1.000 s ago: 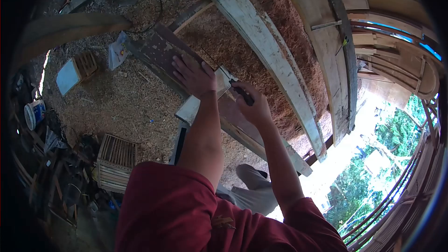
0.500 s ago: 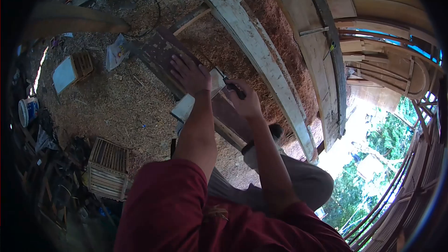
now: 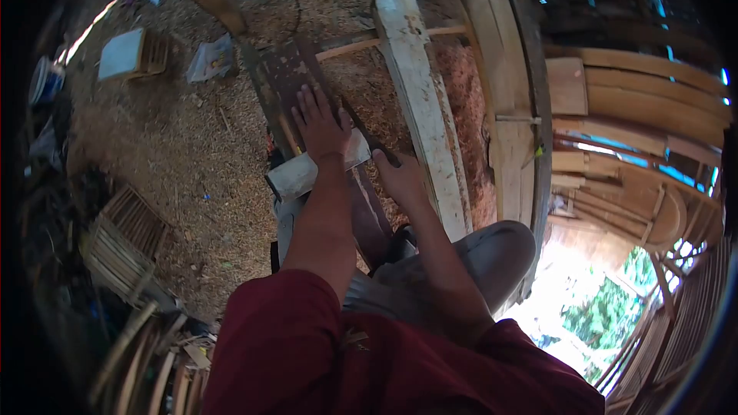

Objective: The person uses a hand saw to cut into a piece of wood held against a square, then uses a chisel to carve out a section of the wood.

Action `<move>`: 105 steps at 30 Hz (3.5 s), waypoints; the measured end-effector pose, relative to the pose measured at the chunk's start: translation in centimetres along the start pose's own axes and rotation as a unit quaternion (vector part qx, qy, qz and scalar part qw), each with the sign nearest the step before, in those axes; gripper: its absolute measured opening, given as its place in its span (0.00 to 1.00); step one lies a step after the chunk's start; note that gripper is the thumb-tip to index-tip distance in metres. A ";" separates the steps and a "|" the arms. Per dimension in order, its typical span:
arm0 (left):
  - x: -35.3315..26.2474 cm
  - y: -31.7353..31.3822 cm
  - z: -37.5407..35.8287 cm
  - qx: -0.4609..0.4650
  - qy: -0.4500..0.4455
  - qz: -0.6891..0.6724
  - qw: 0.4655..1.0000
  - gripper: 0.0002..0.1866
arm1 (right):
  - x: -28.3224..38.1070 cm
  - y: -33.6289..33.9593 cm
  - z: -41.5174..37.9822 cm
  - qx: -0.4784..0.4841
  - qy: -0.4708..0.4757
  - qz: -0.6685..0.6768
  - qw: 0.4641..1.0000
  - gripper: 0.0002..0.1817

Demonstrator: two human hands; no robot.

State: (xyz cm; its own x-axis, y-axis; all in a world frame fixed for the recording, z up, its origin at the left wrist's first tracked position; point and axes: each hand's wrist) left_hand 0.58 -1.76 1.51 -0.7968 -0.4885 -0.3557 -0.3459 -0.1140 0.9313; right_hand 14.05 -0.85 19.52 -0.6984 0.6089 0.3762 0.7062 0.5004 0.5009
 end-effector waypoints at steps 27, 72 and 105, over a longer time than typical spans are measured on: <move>-0.4 -1.3 -3.8 -0.071 0.047 0.074 0.994 0.43 | -7.6 0.9 0.6 0.047 0.074 0.048 0.995 0.27; -1.1 -1.2 -2.7 -0.067 0.003 0.061 0.996 0.43 | -9.6 1.9 -1.3 0.045 0.117 0.086 0.988 0.17; -0.7 -1.3 -3.8 -0.072 -0.001 0.068 0.995 0.43 | -11.3 4.8 -5.0 0.089 0.095 0.073 0.989 0.21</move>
State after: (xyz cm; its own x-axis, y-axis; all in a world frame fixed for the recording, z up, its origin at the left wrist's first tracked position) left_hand 3.45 -4.57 0.81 -0.8319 -0.5067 -0.2264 -0.1615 -0.1694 0.9722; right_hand 24.68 -8.42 21.59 -0.5847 0.5647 0.5825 0.7988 0.5260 0.2919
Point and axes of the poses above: each hand's wrist, its own z-axis towards the middle knuckle, its own y-axis out of the back of the hand, x = y × z, and after that the axes turned 7 degrees about -y, right-handed
